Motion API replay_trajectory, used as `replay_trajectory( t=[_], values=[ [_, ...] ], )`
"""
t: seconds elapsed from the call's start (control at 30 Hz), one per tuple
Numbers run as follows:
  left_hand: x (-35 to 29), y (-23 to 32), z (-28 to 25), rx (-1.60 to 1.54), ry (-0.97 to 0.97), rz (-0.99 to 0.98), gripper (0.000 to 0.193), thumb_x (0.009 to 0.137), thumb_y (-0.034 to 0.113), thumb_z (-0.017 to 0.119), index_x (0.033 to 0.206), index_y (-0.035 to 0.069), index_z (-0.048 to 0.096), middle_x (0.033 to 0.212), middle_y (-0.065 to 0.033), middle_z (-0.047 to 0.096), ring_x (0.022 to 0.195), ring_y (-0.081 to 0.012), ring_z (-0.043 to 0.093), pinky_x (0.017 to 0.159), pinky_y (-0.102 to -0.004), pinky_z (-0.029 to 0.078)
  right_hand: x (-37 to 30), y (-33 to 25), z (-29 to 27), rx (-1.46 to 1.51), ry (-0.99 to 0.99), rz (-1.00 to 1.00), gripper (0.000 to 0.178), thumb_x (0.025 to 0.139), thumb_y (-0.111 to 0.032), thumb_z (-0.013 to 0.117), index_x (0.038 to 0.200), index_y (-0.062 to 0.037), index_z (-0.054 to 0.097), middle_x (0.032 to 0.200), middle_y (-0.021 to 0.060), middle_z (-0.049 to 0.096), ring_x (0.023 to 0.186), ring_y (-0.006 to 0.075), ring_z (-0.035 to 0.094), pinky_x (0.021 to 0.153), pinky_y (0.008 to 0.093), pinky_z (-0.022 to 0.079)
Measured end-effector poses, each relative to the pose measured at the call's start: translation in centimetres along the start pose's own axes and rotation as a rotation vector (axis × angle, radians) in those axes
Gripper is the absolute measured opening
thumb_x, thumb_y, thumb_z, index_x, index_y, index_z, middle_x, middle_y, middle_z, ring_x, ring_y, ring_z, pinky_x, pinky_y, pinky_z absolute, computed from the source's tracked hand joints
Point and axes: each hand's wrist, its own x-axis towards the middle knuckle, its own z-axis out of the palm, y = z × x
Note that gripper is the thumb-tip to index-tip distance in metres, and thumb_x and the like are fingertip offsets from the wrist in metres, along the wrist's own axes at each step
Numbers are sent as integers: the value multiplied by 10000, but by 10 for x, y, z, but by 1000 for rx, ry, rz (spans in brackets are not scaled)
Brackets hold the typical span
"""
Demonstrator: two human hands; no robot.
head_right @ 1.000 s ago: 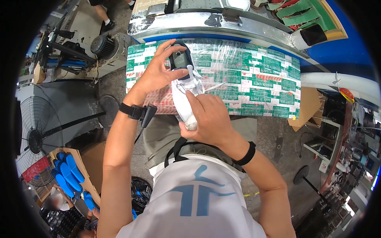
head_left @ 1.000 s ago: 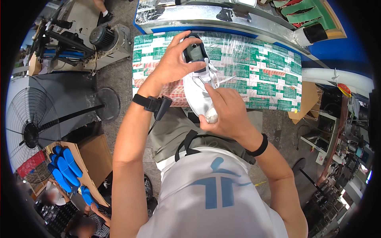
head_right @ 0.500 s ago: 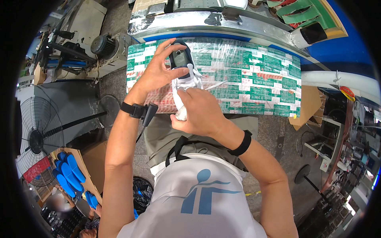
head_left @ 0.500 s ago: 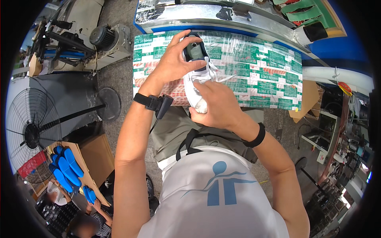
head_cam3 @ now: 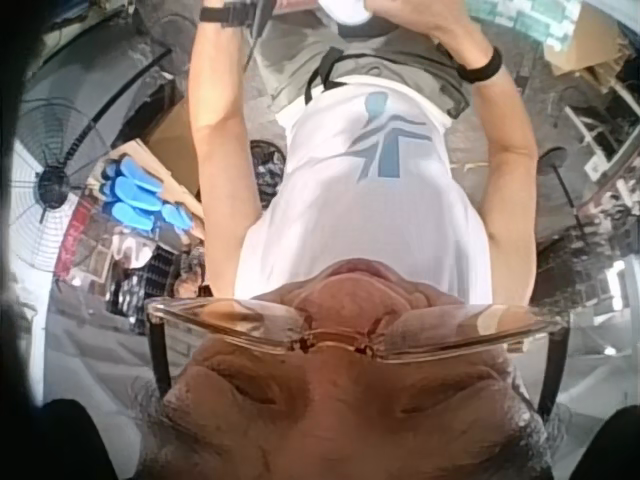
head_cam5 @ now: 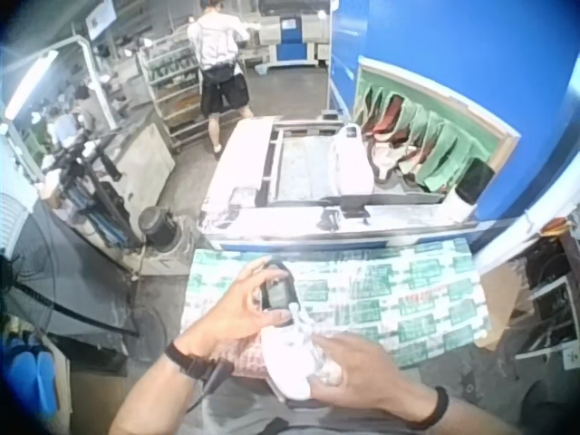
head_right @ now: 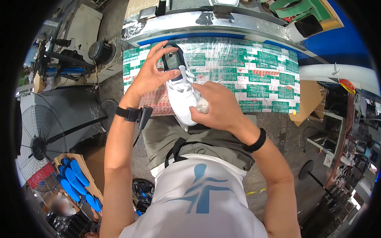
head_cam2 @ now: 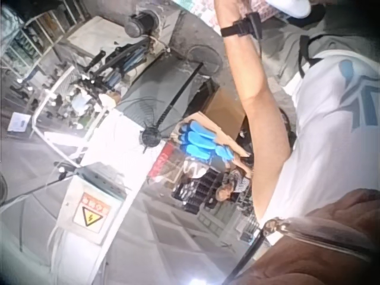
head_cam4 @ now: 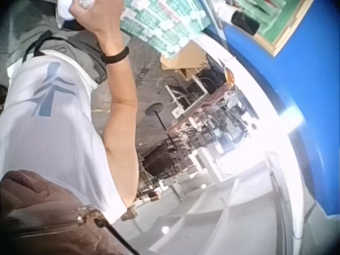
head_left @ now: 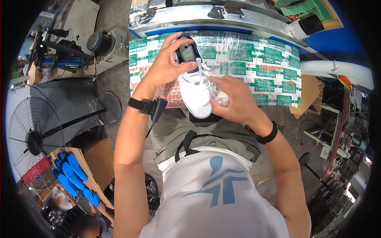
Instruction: Cleaning and inspecting white sneakers at a shoe manufacturing station.
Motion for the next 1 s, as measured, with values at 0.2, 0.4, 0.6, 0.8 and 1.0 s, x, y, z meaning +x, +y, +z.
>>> replay_trajectory(
  t=[0.2, 0.4, 0.6, 0.8, 1.0],
  values=[
    [-7, -11, -4, -53, 11, -55, 741, 879, 254, 991, 1546, 197, 673, 1797, -98, 314, 1650, -345, 367, 1154, -541, 606, -25, 1, -5, -264, -92, -144, 789, 770, -291, 891, 1452, 25, 651, 1104, 191, 695, 1008, 393, 677, 895, 490, 553],
    [-9, -9, -15, -41, 26, -18, 762, 875, 348, 991, 1549, 176, 680, 1801, -110, 340, 1655, -346, 359, 1156, -528, 595, -25, -7, 15, -4, 176, -68, 788, 794, -293, 874, 1465, 42, 631, 1143, 210, 704, 1027, 411, 687, 920, 494, 567],
    [-25, -25, -9, -305, 83, -109, 1011, 911, 329, 960, 1733, 96, 418, 1802, -156, 355, 1644, -332, 385, 1236, -519, 493, -5, 69, 93, 34, 342, 174, 727, 924, -408, 833, 1470, 37, 651, 1163, 270, 707, 1045, 468, 705, 922, 538, 565],
    [-119, -17, 26, -680, 528, -507, 811, 1066, 208, 805, 1710, 2, 357, 1582, -149, 605, 1446, -251, 597, 1187, -394, 508, 4, -7, 94, 311, 132, 118, 690, 889, -391, 844, 1428, 13, 699, 1080, 178, 635, 964, 373, 689, 836, 480, 578],
    [-76, -12, 15, -833, 713, -671, 537, 1003, 2, 791, 1495, -54, 584, 1348, -135, 762, 1191, -253, 756, 1036, -394, 603, 34, 70, 42, 80, 257, 1, 598, 862, -333, 854, 1347, 0, 745, 1130, 178, 666, 1067, 367, 677, 937, 490, 556]
  ],
)
